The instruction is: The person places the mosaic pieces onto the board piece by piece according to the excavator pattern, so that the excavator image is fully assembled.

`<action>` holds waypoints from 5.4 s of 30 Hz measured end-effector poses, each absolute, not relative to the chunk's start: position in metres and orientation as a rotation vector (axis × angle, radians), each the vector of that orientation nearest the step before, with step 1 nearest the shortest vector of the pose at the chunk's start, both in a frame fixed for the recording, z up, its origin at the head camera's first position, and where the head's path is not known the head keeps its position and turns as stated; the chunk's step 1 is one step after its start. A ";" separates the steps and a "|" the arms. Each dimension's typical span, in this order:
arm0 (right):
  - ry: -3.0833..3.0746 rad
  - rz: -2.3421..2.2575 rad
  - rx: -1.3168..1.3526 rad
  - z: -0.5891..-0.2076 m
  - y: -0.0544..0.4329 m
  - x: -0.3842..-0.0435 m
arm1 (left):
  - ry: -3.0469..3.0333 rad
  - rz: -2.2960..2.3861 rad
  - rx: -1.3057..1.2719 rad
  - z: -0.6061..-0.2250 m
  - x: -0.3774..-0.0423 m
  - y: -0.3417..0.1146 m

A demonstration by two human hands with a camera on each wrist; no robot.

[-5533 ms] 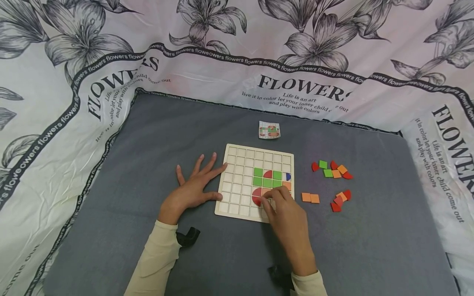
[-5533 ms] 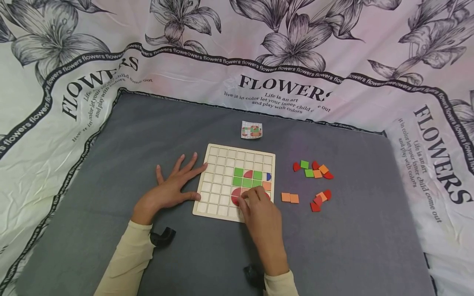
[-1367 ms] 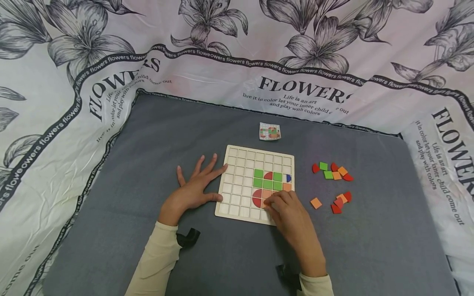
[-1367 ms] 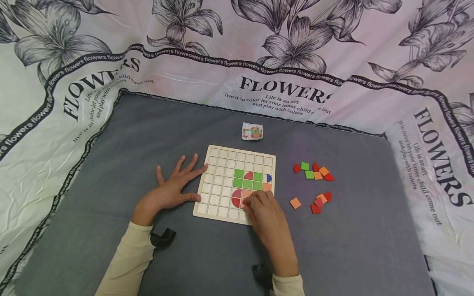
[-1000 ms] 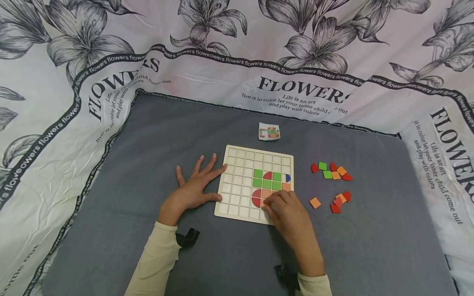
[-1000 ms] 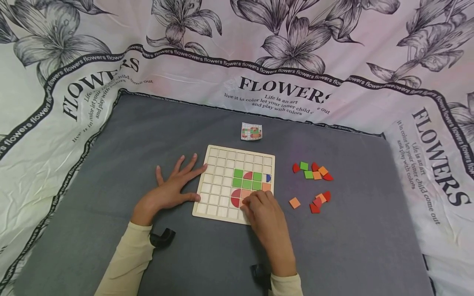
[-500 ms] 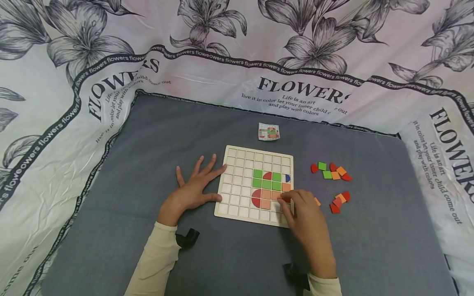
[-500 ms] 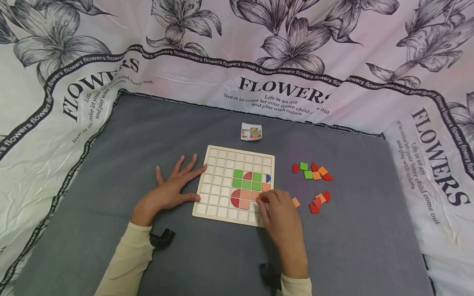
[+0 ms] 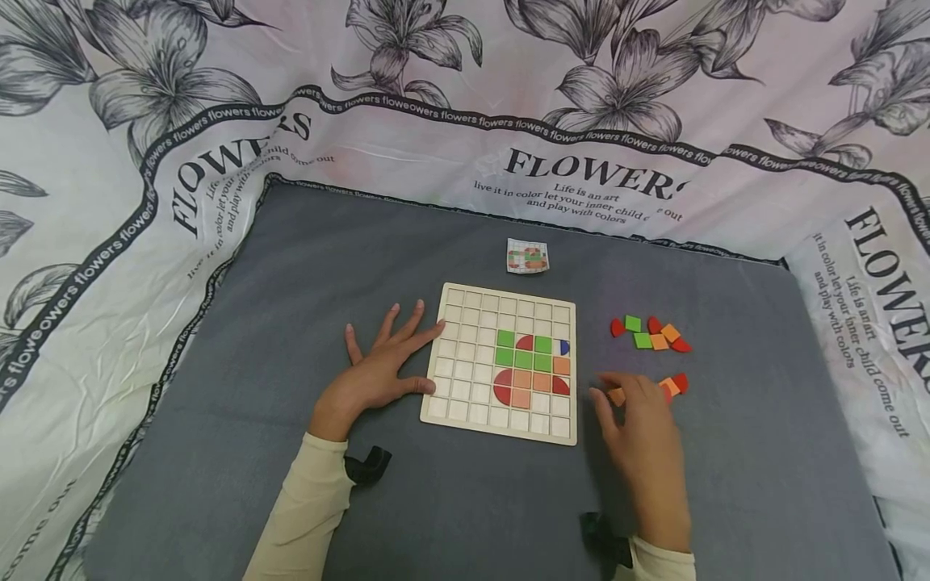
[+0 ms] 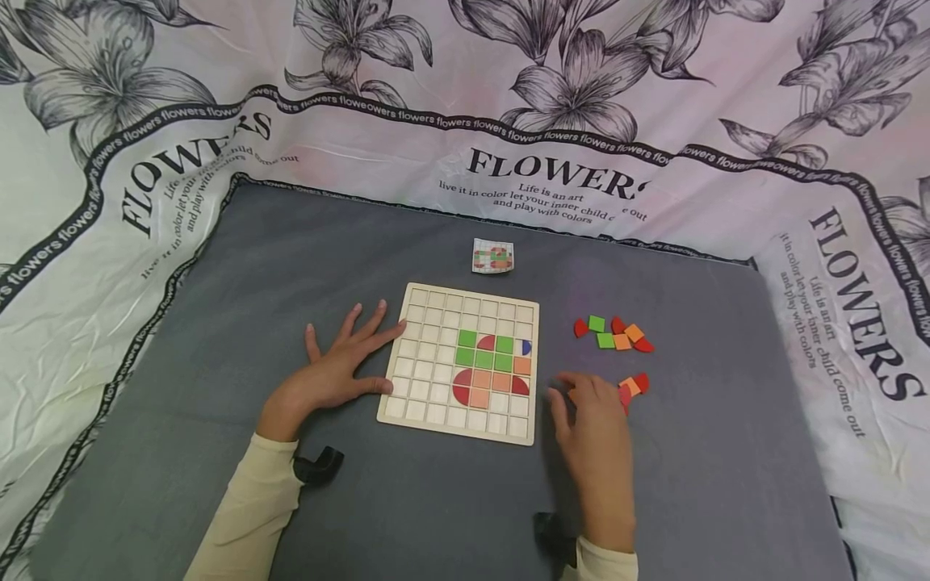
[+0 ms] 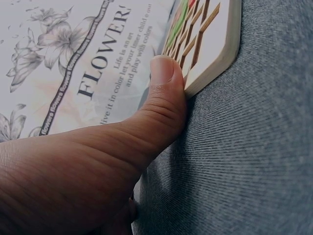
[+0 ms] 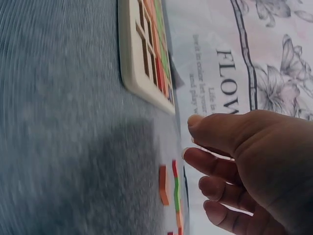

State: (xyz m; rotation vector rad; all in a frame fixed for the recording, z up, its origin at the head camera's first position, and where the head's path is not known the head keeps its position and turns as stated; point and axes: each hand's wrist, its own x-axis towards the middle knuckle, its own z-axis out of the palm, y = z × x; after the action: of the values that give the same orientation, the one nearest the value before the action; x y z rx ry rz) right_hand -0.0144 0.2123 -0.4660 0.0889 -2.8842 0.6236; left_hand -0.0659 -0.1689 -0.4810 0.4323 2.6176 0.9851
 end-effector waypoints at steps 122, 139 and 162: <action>-2.905 0.656 0.420 -0.473 0.179 -0.011 | 2.621 0.963 0.422 -0.479 -0.066 -0.167; -2.870 0.660 0.295 -0.471 0.194 -0.012 | 2.625 0.972 0.423 -0.483 -0.067 -0.169; -2.897 0.595 -0.019 -0.460 0.272 -0.008 | 2.625 1.000 0.434 -0.483 -0.068 -0.170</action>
State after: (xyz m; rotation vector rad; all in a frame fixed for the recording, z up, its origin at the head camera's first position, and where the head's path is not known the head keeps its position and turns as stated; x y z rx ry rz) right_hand -0.0085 0.2717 -0.4602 -0.0195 -2.8965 0.5953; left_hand -0.0680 -0.1696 -0.4829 0.4337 2.6246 0.9996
